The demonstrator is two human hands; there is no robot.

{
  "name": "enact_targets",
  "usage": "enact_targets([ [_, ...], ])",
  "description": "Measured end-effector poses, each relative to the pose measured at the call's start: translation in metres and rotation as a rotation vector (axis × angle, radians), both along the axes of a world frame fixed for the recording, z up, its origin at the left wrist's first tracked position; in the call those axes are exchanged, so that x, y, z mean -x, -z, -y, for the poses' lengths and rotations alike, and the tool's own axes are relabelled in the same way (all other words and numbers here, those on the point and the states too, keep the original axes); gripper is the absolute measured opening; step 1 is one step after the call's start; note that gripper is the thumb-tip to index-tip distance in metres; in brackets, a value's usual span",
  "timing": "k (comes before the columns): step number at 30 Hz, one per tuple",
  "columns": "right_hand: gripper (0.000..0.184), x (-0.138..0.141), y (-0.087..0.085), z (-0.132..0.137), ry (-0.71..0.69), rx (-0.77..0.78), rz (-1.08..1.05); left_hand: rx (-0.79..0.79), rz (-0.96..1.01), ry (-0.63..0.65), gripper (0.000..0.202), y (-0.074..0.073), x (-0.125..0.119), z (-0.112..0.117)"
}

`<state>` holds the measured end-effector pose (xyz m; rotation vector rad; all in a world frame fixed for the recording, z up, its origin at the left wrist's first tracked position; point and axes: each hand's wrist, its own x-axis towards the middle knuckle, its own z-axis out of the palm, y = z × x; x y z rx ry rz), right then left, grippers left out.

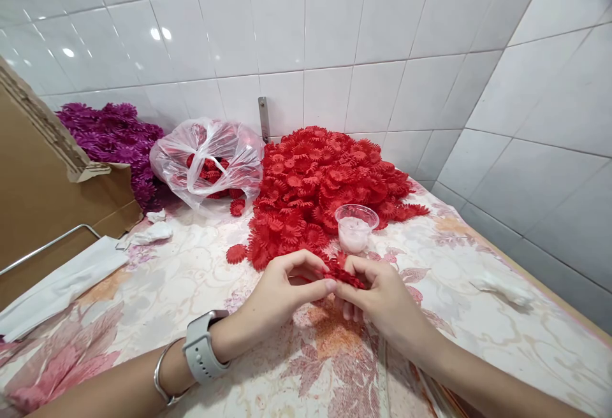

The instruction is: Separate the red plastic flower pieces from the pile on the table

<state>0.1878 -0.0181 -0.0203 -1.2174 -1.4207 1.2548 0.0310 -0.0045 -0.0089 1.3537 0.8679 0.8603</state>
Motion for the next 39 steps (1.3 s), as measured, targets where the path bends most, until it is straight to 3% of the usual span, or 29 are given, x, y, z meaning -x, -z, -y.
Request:
enact_targets([
  [2,0.024,0.001,-0.001,0.000,-0.014,-0.026,0.021,0.082,0.069,0.008,0.012,0.001,0.000,-0.001],
  [5,0.019,0.002,-0.003,-0.002,-0.075,-0.018,-0.109,0.200,0.204,-0.014,0.014,0.001,0.000,-0.002],
  [12,0.030,0.005,-0.003,-0.003,-0.048,0.015,-0.363,0.286,0.353,-0.065,0.024,0.000,-0.003,0.000],
  [22,0.027,0.008,-0.003,0.000,0.031,0.076,-0.501,0.376,0.363,-0.155,0.029,-0.002,-0.002,0.003],
  [27,0.030,0.002,-0.009,-0.005,0.165,0.084,-0.538,0.115,0.368,-0.246,0.023,-0.003,0.003,-0.009],
  [29,0.029,0.001,-0.011,-0.006,0.155,0.129,-0.509,-0.092,0.190,-0.302,0.018,-0.001,0.006,-0.014],
  [32,0.025,0.000,-0.011,-0.007,0.071,0.149,-0.428,-0.475,-0.149,-0.339,0.035,0.000,0.009,-0.014],
  [34,0.025,0.001,-0.010,-0.007,0.026,0.112,-0.349,-0.638,-0.285,-0.310,0.037,-0.001,0.009,-0.010],
  [36,0.026,0.002,-0.008,-0.006,-0.004,0.077,-0.275,-0.639,-0.325,-0.247,0.023,-0.004,0.008,-0.005],
  [39,0.028,0.002,-0.006,-0.005,-0.025,0.064,-0.218,-0.503,-0.301,-0.134,0.009,-0.007,0.005,0.001],
])
